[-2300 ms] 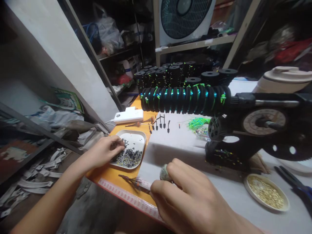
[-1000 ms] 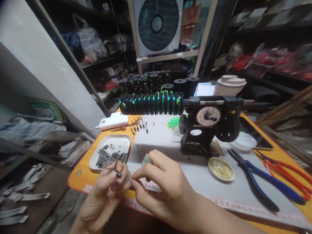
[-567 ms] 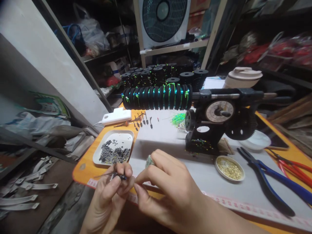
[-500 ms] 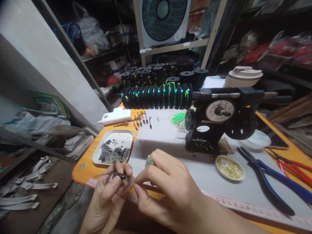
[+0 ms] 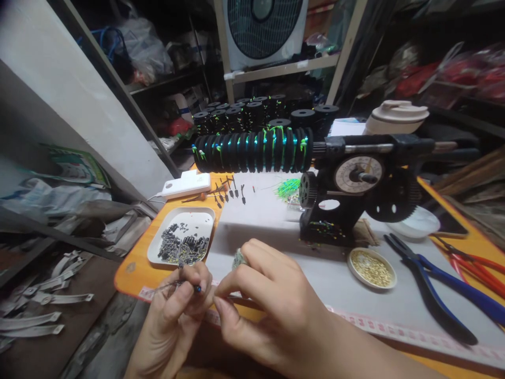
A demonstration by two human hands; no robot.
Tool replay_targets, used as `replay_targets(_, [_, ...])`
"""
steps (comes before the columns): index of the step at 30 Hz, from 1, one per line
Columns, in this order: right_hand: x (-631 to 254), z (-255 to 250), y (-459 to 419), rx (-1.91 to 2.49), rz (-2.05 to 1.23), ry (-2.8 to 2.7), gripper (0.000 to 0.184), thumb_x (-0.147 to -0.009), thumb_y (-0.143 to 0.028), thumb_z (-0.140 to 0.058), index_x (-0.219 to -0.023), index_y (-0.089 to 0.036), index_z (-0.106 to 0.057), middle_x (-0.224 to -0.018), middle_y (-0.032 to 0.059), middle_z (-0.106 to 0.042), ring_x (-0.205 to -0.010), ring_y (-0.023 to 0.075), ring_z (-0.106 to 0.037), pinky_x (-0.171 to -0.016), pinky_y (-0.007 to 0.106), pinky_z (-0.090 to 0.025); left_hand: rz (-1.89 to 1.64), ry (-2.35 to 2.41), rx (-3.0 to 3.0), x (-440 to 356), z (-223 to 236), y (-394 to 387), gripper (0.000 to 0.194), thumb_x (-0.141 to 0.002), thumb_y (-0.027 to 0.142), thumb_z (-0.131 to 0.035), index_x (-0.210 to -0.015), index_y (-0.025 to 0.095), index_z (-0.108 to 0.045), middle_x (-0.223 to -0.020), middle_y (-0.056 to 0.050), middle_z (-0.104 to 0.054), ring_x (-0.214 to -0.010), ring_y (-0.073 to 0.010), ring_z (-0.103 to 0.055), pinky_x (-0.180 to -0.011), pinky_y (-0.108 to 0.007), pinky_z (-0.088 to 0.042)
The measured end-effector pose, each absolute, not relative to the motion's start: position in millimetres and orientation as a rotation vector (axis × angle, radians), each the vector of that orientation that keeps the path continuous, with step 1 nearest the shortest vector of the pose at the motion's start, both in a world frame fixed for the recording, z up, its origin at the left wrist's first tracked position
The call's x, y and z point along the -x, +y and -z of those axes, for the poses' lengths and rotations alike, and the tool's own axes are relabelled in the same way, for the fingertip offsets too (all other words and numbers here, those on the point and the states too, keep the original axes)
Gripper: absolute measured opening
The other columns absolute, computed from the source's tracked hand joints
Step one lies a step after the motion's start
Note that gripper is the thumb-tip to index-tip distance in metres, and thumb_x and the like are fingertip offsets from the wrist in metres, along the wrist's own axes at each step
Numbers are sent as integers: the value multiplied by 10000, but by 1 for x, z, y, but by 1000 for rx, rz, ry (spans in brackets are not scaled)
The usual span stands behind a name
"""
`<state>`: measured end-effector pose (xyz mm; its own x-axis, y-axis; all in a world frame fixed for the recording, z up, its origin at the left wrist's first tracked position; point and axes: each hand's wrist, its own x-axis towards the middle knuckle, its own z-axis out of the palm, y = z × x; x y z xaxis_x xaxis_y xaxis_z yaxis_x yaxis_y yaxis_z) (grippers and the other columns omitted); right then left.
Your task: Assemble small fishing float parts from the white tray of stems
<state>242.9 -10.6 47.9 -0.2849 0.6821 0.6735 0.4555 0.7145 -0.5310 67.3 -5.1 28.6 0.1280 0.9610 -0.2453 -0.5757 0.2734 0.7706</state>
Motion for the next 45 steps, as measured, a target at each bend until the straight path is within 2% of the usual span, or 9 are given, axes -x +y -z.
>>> replay_targets(17, [-242,-51,-11,891,-276,-1942,89,-911,-112,-614,-847,-171,-627,-689,-13,-482,-627,120,-429,-552,234,-365,-1204,840,-560,-71,-32,-6,257,-627,310,-923,-678,160,-720,-704,24,-540,-586,-64,-501,-567,-161,-457])
replay_targets(20, [-244,-46,-10,901,-228,-1970,113,-966,-129,-578,-964,-182,-678,-703,-14,-443,-613,122,-428,-537,246,-339,-1207,820,-556,-75,-34,-7,254,-634,303,-921,-702,160,-723,-695,12,-589,-611,-85,-563,-599,-176,-499])
replay_targets(25, [-250,-37,-14,851,-99,-2124,327,-995,-188,-590,-1320,-156,-586,-792,32,-587,-702,158,-511,-600,288,-380,-1247,802,-599,-80,-27,-6,206,-673,238,-904,-716,146,-724,-677,1,-645,-629,-96,-612,-633,-178,-526])
replay_targets(27, [-250,-35,-15,846,-76,-2115,322,-988,-193,-609,-1305,-144,-587,-768,20,-575,-683,150,-496,-595,285,-376,-1314,835,-678,-81,-20,-5,214,-669,258,-907,-692,152,-723,-685,4,-638,-649,-107,-609,-645,-193,-533])
replay_targets(31, [-243,-35,-8,867,-22,-2039,119,-991,-141,-562,-1077,-127,-643,-729,13,-510,-657,148,-433,-582,281,-365,-1555,817,-830,-83,-12,-4,251,-751,310,-849,-649,163,-673,-755,14,-608,-633,-82,-551,-628,-178,-503])
replay_targets(35, [-240,-42,1,830,111,-2149,159,-998,-153,-505,-953,-111,-651,-742,45,-592,-723,180,-536,-733,354,-470,-1456,753,-832,-81,-20,-8,305,-834,385,-764,-676,184,-599,-657,43,-575,-472,-50,-428,-522,-181,-428])
replay_targets(40, [-251,-57,-1,704,549,-2243,301,-1035,-141,-413,-954,-141,-703,-834,46,-737,-1003,203,-661,-1005,379,-448,-1258,922,-1005,-68,-29,-5,311,-823,336,-782,-655,187,-567,-617,25,-558,-560,-103,-491,-532,-195,-400])
replay_targets(43, [-257,-66,-2,773,589,-2176,252,-1015,-111,-447,-1019,-147,-697,-931,57,-750,-1144,210,-623,-1075,393,-399,-1177,1096,-1109,-58,-33,0,173,-788,346,-807,-784,201,-711,-643,23,-594,-595,-118,-547,-586,-199,-443])
replay_targets(45, [-257,-70,0,816,519,-2118,223,-1005,-106,-465,-1023,-155,-682,-937,63,-740,-1120,212,-626,-1049,399,-408,-1186,1148,-1162,-54,-36,2,184,-787,362,-804,-915,232,-783,-635,19,-614,-599,-127,-564,-602,-205,-457])
